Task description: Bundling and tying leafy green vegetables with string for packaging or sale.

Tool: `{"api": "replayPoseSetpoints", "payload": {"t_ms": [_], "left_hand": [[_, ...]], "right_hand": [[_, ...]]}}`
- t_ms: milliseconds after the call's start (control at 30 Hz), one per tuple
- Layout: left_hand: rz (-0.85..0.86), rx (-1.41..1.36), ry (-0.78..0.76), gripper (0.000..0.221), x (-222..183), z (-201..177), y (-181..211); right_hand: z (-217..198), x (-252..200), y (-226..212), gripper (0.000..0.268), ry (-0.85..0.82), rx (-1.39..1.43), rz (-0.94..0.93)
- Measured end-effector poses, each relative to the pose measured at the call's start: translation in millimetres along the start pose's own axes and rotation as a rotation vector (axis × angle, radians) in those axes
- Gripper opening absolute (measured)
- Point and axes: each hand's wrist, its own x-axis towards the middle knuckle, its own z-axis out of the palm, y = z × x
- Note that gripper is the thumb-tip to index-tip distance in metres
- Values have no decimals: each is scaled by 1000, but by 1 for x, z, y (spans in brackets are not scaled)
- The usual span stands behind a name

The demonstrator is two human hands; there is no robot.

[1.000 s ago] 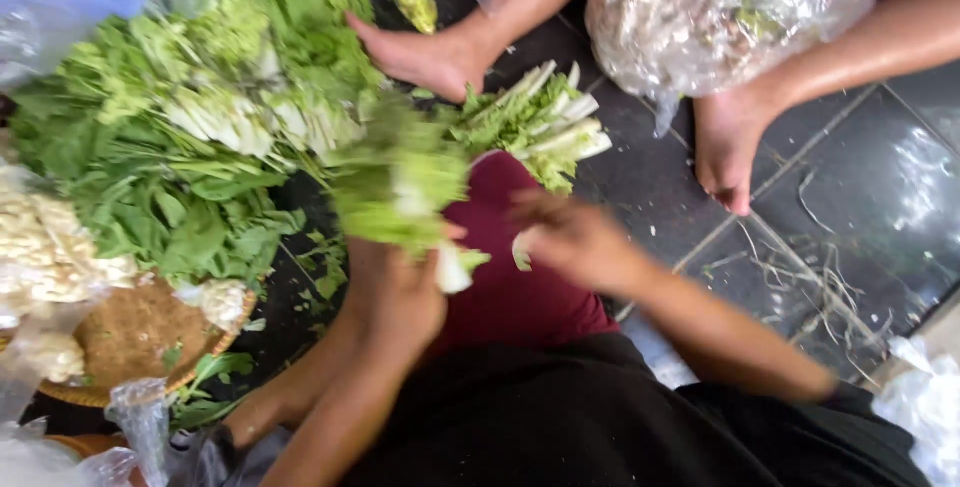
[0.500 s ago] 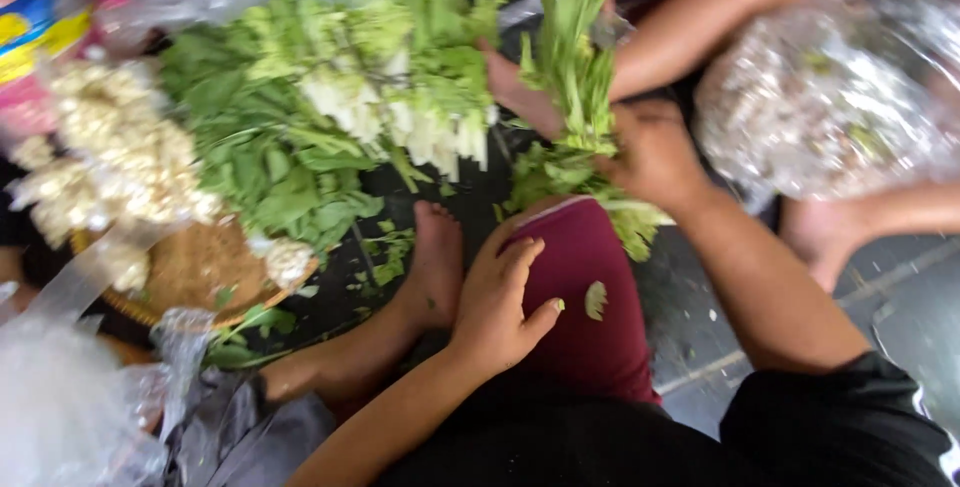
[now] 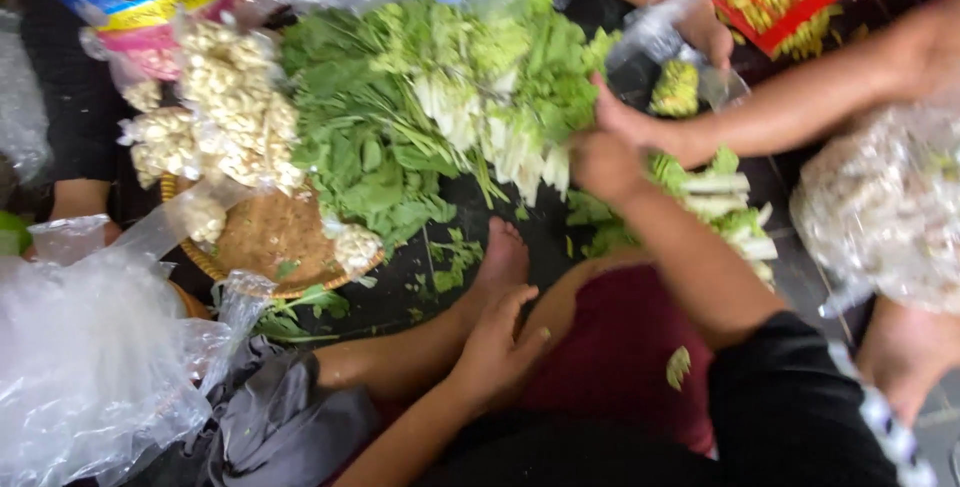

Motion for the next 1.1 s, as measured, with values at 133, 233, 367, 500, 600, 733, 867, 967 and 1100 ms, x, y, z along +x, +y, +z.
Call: {"api": "replayPoseSetpoints", "payload": {"t_ms": [133,233,367,500,600,733,867,967,1100], "left_hand": [[178,25,154,45,-6,3,-39],[149,-16,186,44,-19,-7,-47],[-88,-63,143,44,-26,-24,-47],[-130,-200,190,44,-12,-21,-71],[-163,-314,271,35,3,-37,-59],[-379,-830,205,88,24,-58,-48],[-574,-1168,173,111,17,-62,20],[-450,-1374,270,78,15,-28,-32],[-499,-1153,409,60,-7,-48,7]], "right_hand": [[57,75,-56,39,80,114,183],[57,92,-66,46,95,184,474],[37,87,-67,26,160,326,434],[15,70,-64,13,172,693,445],[-8,18,-71,17,105,857,293],[-55,-82,-113,18,-100,736,-105],[-24,-142,-151,19,-234,627,-278],[-14,-158,-155,18,-294,694,-192],[-10,-162,-139,20,-406,803,-207]]}}
